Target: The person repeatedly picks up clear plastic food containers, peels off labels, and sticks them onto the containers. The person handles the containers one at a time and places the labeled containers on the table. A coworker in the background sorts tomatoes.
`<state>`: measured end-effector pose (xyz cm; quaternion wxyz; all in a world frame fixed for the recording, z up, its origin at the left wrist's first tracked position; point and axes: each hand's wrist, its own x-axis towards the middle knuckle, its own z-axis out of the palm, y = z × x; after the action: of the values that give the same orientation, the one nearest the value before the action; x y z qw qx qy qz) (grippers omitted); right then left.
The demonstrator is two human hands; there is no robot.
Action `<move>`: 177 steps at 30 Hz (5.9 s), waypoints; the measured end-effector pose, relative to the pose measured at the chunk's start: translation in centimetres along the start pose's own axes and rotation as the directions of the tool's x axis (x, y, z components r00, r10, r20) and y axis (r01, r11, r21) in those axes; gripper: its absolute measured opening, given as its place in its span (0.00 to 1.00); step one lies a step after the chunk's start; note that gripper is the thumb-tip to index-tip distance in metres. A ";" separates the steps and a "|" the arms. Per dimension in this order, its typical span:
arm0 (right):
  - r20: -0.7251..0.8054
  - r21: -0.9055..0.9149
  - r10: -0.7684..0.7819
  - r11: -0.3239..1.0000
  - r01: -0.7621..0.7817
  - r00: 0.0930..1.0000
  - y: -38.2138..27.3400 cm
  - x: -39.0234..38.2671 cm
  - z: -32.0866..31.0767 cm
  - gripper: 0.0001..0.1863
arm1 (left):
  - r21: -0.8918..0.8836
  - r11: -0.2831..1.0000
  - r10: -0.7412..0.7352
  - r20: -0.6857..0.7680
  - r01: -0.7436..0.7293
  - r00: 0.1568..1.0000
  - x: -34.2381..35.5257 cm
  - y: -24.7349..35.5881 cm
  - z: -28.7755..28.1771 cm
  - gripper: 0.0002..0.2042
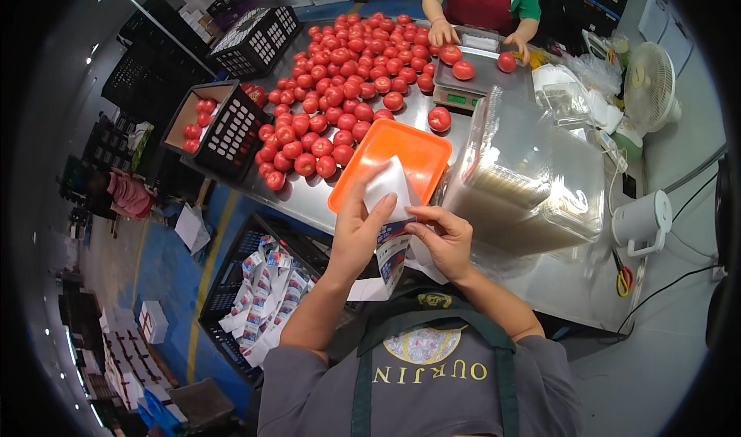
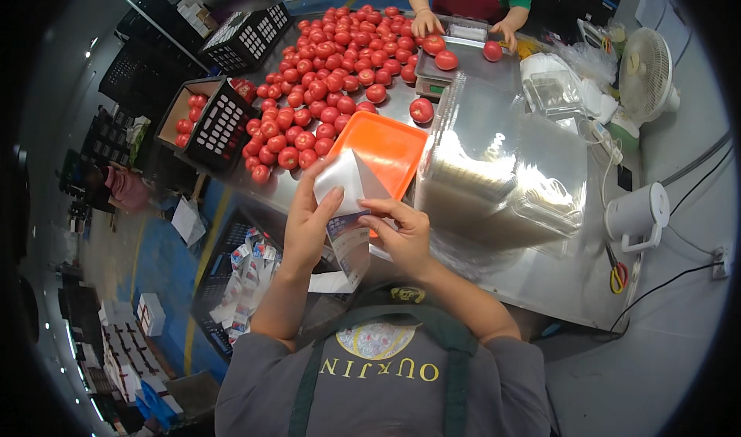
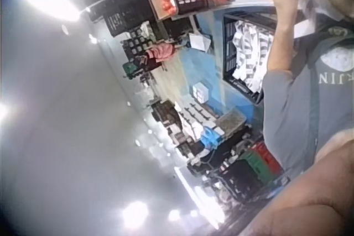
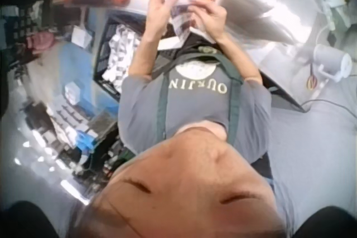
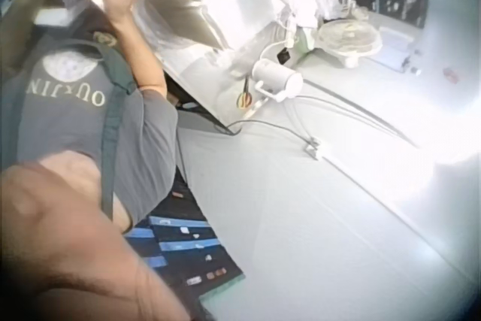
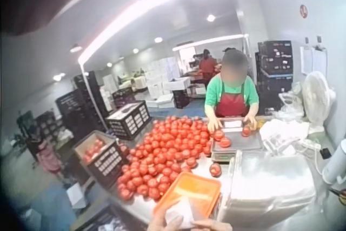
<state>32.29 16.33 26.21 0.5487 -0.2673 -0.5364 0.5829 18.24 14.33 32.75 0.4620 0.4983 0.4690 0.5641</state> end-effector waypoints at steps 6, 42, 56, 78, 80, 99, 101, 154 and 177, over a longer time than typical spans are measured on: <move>-0.026 -0.101 -0.131 0.987 0.128 0.991 1.3 0.7 0.7 0.09 | -0.015 0.992 -0.125 0.066 0.126 0.990 -0.1 -0.2 -2.0 0.17; -0.346 -0.358 -0.026 0.928 -0.107 0.938 -11.7 4.5 -26.0 0.08 | 0.166 0.974 -0.176 0.128 0.153 0.976 -0.2 -2.0 2.2 0.20; -0.021 -1.000 -0.357 -0.009 -0.026 0.934 -11.7 4.4 -24.7 0.19 | 0.132 0.966 -0.233 0.092 0.220 0.968 -1.2 -1.9 2.1 0.16; 0.431 -0.828 -0.618 0.018 0.560 0.657 -11.7 3.5 -14.4 0.08 | 0.099 0.989 -0.126 0.160 0.111 0.979 -2.1 -3.2 2.1 0.11; 0.317 -0.863 -0.761 0.017 0.505 0.566 -15.8 4.2 -16.3 0.07 | 0.140 0.988 -0.091 0.137 0.072 0.986 -1.9 -3.0 2.5 0.11; -0.709 0.155 0.437 0.862 -0.482 0.554 11.0 -4.4 -57.7 0.11 | 0.275 0.951 -0.110 -0.132 0.143 0.985 -3.9 -3.4 6.0 0.10; -0.905 -0.176 0.199 0.631 -0.755 0.377 10.8 -5.2 -60.9 0.12 | 0.335 0.938 -0.063 -0.098 0.092 0.993 -3.7 -2.6 6.6 0.16; 0.520 -0.404 -0.687 0.326 0.855 0.507 0.0 -0.3 -1.8 0.04 | 0.043 0.990 -0.135 0.109 0.131 0.985 3.4 -2.0 -1.9 0.21; -0.365 -0.360 0.011 0.920 -0.152 0.931 -11.4 4.5 -26.0 0.10 | 0.229 0.967 -0.175 0.256 0.116 0.951 0.2 -2.2 1.4 0.21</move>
<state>58.62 27.10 30.61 0.5487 -0.4927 -0.5195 0.4316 19.76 14.91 30.69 0.5077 0.5815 0.4933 0.4009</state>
